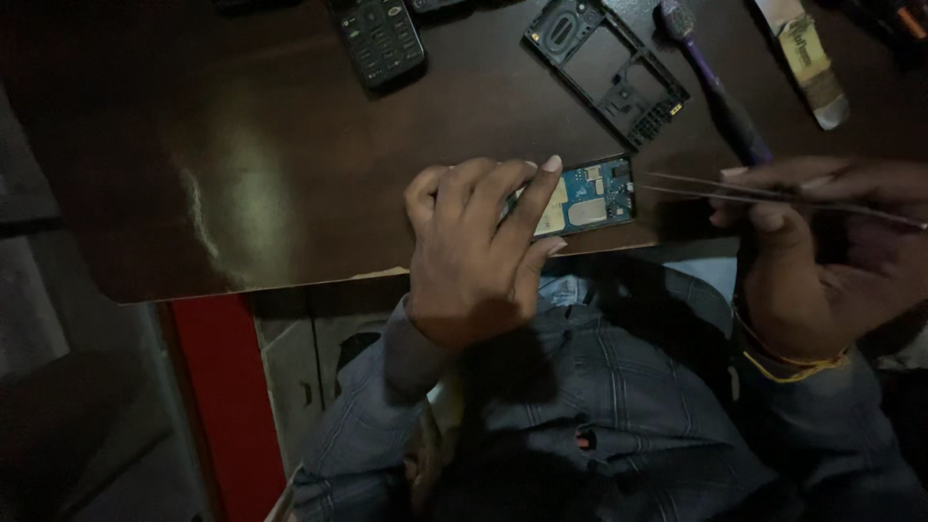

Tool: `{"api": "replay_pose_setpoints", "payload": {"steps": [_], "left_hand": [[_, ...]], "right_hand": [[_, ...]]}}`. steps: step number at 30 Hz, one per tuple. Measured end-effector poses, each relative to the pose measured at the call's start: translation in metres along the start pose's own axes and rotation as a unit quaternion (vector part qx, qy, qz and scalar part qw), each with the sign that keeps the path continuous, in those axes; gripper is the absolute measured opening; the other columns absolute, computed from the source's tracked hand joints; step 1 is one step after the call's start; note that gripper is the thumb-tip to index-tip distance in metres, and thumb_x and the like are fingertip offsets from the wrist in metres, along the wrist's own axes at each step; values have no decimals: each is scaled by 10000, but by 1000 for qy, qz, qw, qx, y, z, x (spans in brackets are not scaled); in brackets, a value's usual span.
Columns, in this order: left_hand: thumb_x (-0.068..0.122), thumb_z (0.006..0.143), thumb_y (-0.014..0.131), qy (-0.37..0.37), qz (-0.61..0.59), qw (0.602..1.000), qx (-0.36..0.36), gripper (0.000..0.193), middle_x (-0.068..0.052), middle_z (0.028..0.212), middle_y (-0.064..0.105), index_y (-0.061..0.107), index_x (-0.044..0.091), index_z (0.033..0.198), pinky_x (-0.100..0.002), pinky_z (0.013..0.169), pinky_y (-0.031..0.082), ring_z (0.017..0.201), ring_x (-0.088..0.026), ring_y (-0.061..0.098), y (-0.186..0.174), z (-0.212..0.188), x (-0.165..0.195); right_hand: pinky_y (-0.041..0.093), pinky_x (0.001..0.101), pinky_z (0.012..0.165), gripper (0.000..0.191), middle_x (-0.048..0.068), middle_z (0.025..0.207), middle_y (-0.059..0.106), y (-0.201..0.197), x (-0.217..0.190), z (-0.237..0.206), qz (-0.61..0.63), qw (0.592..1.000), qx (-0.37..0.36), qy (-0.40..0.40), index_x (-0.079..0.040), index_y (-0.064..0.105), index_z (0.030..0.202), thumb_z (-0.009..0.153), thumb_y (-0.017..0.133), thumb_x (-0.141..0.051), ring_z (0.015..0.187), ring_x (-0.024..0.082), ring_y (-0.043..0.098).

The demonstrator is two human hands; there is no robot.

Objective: The person works on a disassembled feature phone at a bench, holding the motherboard steady with one hand while using tweezers with the other to manipulate small components on the board. They then reposition the board in the phone body, press it into place, and reach toward other phones laid out on the table.

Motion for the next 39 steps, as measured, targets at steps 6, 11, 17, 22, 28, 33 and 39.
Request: {"api": "replay_pose_setpoints", "payload": {"steps": [6,11,17,22,28,33,39], "left_hand": [[268,952,798,2,-5,1000,6,553,-101,1352,602,630,23,1419,-535,1132,302,1287,-286,533,-2,2,2],[255,932,809,-2,17,1000,-18,558,-89,1356,610,646,36,1418,-536,1133,302,1285,-275,532,3,4,2],[267,936,820,-13,33,999,-31,563,-73,1373,610,649,45,1424,-529,1140,295,1282,-261,529,12,7,0],[287,966,801,6,42,999,-34,547,-86,1370,605,647,36,1427,-526,1121,288,1276,-261,528,18,11,-3],[289,977,789,-7,41,998,-41,545,-72,1379,608,641,45,1441,-513,1129,295,1287,-253,535,23,7,-6],[353,996,802,24,63,997,-33,558,-77,1368,606,644,60,1443,-510,1098,285,1257,-255,531,30,11,-8],[291,980,794,-1,37,999,-34,541,-75,1367,611,642,44,1437,-509,1117,289,1279,-255,536,28,7,-8]], "right_hand": [[687,348,827,250,279,1131,663,11,-7,10,-39,996,-63,-56,18,398,1248,1116,601,79,1039,316,756],[693,348,813,243,271,1102,669,13,-1,14,-25,994,-80,-71,2,420,1231,1096,612,65,1021,302,759],[686,343,798,224,265,1112,669,14,6,17,-15,996,-65,-63,12,407,1186,1098,610,42,997,287,757],[682,351,763,236,263,991,676,15,7,23,-7,993,-59,-100,33,428,1131,1039,645,41,972,307,769],[683,348,765,230,291,1080,680,14,16,20,-6,994,-68,-85,47,437,1175,1060,631,92,961,316,766],[659,333,659,222,315,949,687,15,17,25,5,989,-67,-134,89,433,1092,970,611,140,869,332,759],[658,334,634,180,328,969,672,13,20,22,29,991,-46,-126,53,452,1093,987,554,156,825,319,759]]}}
Point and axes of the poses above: each hand's wrist, its own z-axis towards the middle knuckle, its own y-axis out of the palm, x = y × z, the point moved 9 cm from there along z, towards the middle knuckle
